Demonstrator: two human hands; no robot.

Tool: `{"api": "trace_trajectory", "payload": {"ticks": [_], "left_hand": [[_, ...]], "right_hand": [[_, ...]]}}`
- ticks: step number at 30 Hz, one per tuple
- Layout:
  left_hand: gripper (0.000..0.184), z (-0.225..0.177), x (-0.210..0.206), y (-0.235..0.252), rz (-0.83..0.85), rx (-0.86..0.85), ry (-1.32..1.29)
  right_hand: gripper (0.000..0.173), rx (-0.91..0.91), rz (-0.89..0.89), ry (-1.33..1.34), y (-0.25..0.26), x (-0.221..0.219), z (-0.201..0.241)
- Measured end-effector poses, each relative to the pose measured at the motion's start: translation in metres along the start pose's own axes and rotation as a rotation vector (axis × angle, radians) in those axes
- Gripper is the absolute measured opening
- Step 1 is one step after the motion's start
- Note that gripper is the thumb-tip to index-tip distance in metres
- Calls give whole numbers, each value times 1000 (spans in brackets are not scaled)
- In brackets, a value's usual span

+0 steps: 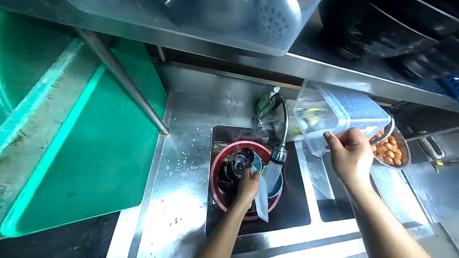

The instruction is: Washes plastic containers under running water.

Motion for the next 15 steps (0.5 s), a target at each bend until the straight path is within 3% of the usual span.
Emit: {"api": "trace_trajectory", "payload": {"ticks": [4,9,15], "left_hand": [[43,-10,-4,4,13,-34,110],[43,-37,-8,16,93,-87,453],[40,-100,1,62,55,-221,676]], "right_hand": [[26,137,13,-66,-14,-7,9],[28,253,-33,-132,-43,-6,-6],[25,200,-147,-74,-97,32,-45]]}}
Point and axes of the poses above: each hand's wrist, its own y-axis towards the middle knuckle, its own x-axis out of the back of the hand, z = x × y, the point moved 10 cm from there along y, towards the middle knuckle, and after that the axes turned 1 degree about x, right-handed, at the moved point
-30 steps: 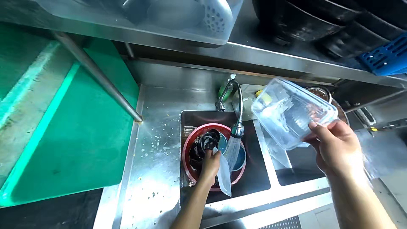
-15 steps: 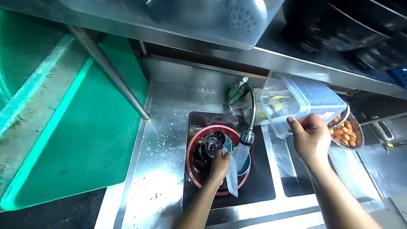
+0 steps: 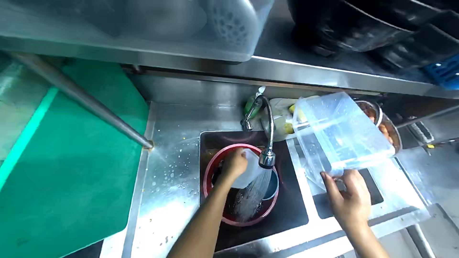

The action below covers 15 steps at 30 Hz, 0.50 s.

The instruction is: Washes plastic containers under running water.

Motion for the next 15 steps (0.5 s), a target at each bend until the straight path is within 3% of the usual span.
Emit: {"api": "trace_trajectory", "payload": {"ticks": [5,9,11,13,15], "left_hand": [[43,-27,29,80,-190,-71,123],[62,-38,22,120,-183,-72,248],[60,-37,17,129,-191,-104,315],[48,-38,7,137,-184,-256,413],[50,-31,-1,160,-257,-401,371]], "right_hand": [[22,-153,-37,48,-50,45,-19],[23,-248,-9,64,-78,78,-31],[24,-272,6,71,-89,93,-35],[22,-289,13,68,-97,108,-38],[20,-324,-6,59,-107,125,-41]]}}
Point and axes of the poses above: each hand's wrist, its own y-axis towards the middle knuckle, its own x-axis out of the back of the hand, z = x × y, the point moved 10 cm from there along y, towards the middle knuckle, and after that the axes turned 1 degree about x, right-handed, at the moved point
